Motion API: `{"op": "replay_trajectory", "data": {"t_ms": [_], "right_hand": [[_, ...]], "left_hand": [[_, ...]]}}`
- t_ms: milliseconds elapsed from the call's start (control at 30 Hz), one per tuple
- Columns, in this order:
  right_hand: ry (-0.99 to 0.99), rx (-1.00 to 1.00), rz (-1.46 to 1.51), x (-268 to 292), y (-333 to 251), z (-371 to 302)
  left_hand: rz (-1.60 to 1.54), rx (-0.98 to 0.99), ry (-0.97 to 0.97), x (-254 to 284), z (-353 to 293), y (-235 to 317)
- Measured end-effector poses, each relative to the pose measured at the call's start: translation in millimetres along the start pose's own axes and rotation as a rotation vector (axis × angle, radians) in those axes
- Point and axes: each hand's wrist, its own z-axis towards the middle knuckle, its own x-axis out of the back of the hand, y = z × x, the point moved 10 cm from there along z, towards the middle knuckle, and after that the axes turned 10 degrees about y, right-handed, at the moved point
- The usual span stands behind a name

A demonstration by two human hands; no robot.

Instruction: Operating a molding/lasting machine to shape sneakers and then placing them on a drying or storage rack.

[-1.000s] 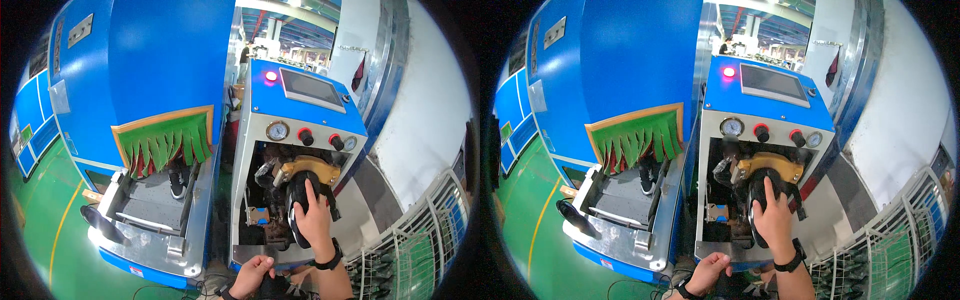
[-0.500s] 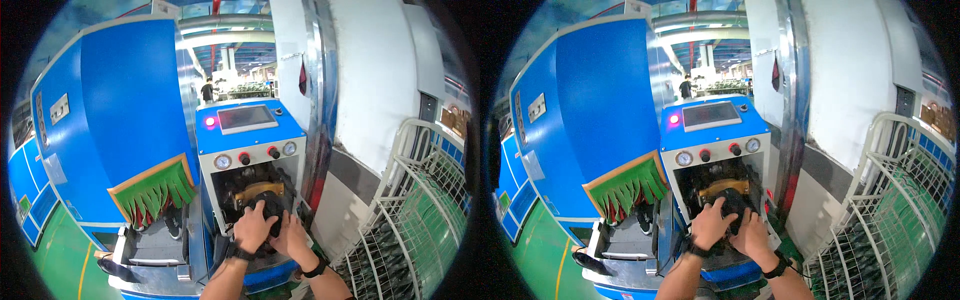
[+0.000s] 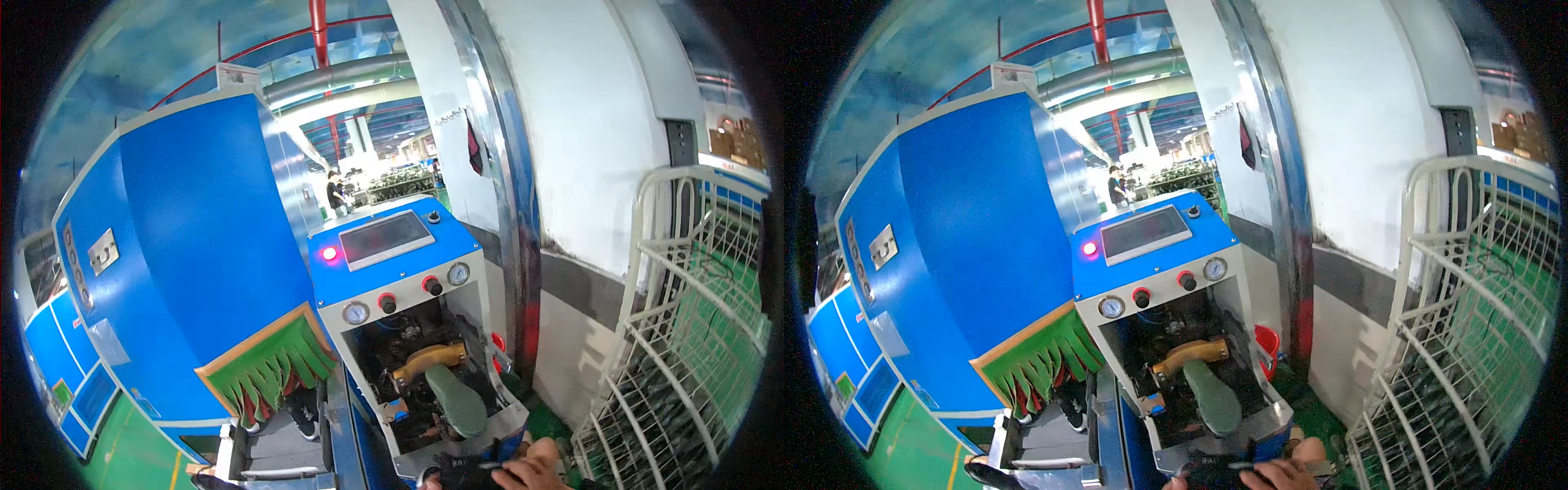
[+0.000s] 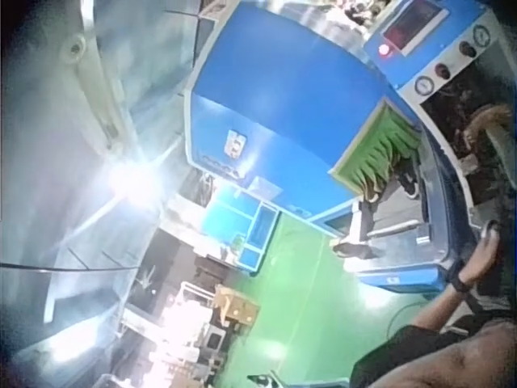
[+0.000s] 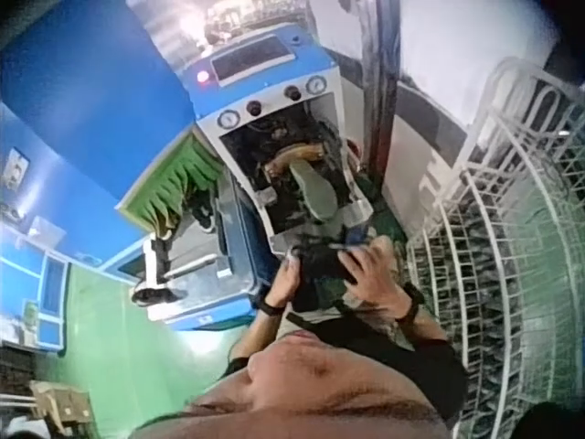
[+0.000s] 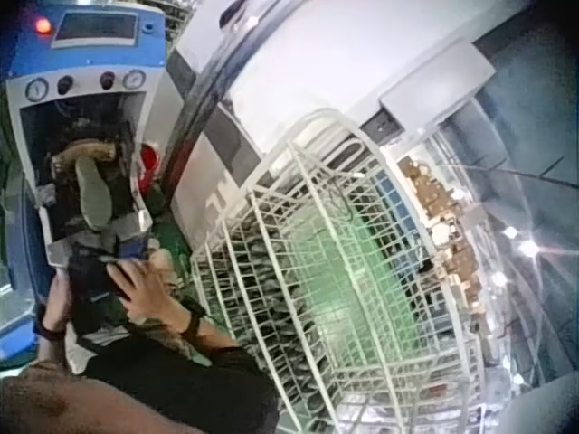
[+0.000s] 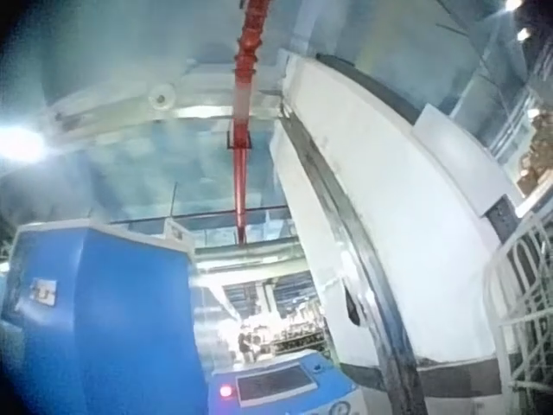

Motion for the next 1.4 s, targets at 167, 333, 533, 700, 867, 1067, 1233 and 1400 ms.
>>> {"op": "replay_trajectory", "data": {"t_ms": [167, 333, 533, 700, 867, 1067, 1233, 1400], "right_hand": [[-0.15, -0.097, 0.509, 11, -2, -4], [-0.593, -0.958, 1.063, -109, 32, -93], [-0.662, -1.462, 1.719, -126, -33, -129], [-0.344, -1.955, 1.879, -165, -15, -178], [-0.497, -1.993, 1.841, -163, 7, -159], [-0.046, -1.302, 1.896, -161, 90, 22], [0.092, -1.372, 2.085, -207, 96, 87], [0.479, -1.208, 2.176, -102, 102, 17]], "left_hand": [[-0.155, 0.125, -0.166, -22, -44, 2], [0.688, -0.115, -0.581, -25, -67, -24], [0.179, 0.141, -0.764, -90, -70, 11], [0.266, 0.189, -0.666, -85, -52, 12], [0.318, 0.348, -0.483, -39, -52, -71], [0.058, 0.323, 0.114, 59, -75, -79], [-0.003, 0.389, 0.133, 63, -73, -90], [0.196, 0.361, -0.179, 33, -53, -82]]}}
